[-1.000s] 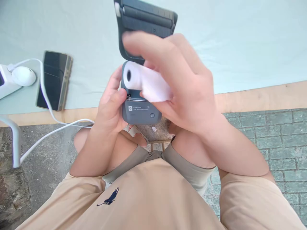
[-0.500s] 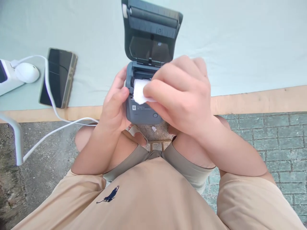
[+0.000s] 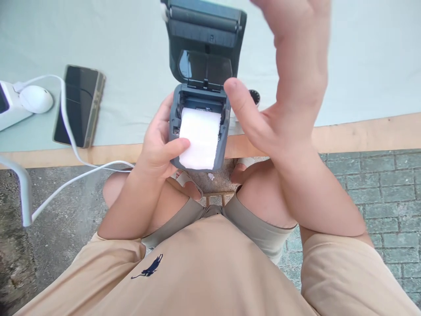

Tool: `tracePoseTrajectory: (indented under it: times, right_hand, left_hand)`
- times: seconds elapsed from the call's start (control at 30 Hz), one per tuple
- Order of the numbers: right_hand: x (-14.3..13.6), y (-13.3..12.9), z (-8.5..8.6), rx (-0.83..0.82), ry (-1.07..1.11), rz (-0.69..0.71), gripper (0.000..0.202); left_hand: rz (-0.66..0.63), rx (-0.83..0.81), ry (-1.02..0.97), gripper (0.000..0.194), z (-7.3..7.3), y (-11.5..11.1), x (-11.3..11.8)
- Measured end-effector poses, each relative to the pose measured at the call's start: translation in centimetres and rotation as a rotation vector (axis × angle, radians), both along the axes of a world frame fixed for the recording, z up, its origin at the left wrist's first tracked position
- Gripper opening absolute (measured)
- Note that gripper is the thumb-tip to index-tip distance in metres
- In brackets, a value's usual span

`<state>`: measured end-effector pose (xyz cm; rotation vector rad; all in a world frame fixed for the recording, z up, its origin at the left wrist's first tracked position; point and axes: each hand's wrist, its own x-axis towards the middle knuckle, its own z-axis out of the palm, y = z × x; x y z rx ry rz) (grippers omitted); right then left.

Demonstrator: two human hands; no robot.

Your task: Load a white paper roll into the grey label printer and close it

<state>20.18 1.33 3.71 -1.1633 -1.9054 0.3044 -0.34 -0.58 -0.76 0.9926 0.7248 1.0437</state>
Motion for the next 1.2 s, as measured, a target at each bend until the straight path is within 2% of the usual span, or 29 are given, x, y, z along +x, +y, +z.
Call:
tracePoseTrajectory:
  times: [0.03, 0.13, 0.3, 0.4, 0.53, 0.7, 0.77, 0.9, 0.97, 1.2]
  right_hand:
    - [0.0, 0.1, -0.1, -0.013, 0.032, 0.022, 0.055]
    - [-0.6, 0.2, -0.5, 0.087, 0.119, 0.083, 0.044]
    - [-1.2, -0.1, -0.7, 0.142, 0.017, 0.237, 0.019]
    - [-0.8, -0.2, -0.6, 0.109, -0.065, 0.312, 0.016]
    - [-0.4, -0.4, -0.6, 0.081, -0.18, 0.377, 0.017]
    - [-0.2, -0.4, -0.5, 0.053, -0.186, 0.412, 0.019]
    - [-0.2, -0.6, -0.3, 0.051, -0.181, 0.396, 0.021]
    - [-0.3, -1.1, 0.3, 0.022, -0.221, 0.358, 0.028]
    - [-0.5, -1.3, 0.5, -0.011, -0.237, 0.363, 0.031]
    - [-0.6, -1.5, 0.7, -0.06, -0.263, 0.336, 0.029]
  left_hand:
    - [-0.006, 0.011, 0.005, 0.073, -0.1, 0.0, 0.0]
    - [-0.026, 0.027, 0.019, 0.081, -0.4, 0.1, -0.2]
    - [-0.048, 0.029, 0.029, 0.077, -0.5, 0.1, -0.4]
    - [-0.063, 0.019, 0.037, 0.077, -0.4, 0.2, -0.6]
    - [-0.072, -0.011, 0.043, 0.09, -0.4, 0.4, -0.7]
    - [-0.06, 0.018, 0.044, 0.1, -0.5, 0.3, -0.7]
    - [-0.062, -0.005, -0.012, 0.095, -0.4, 0.2, -0.4]
    - [0.003, -0.042, -0.055, 0.059, 0.2, -0.2, 0.1]
    - [0.022, -0.048, -0.027, 0.048, 0.5, -0.3, 0.2]
    - [0.016, -0.06, 0.015, 0.04, 0.9, -0.4, 0.1]
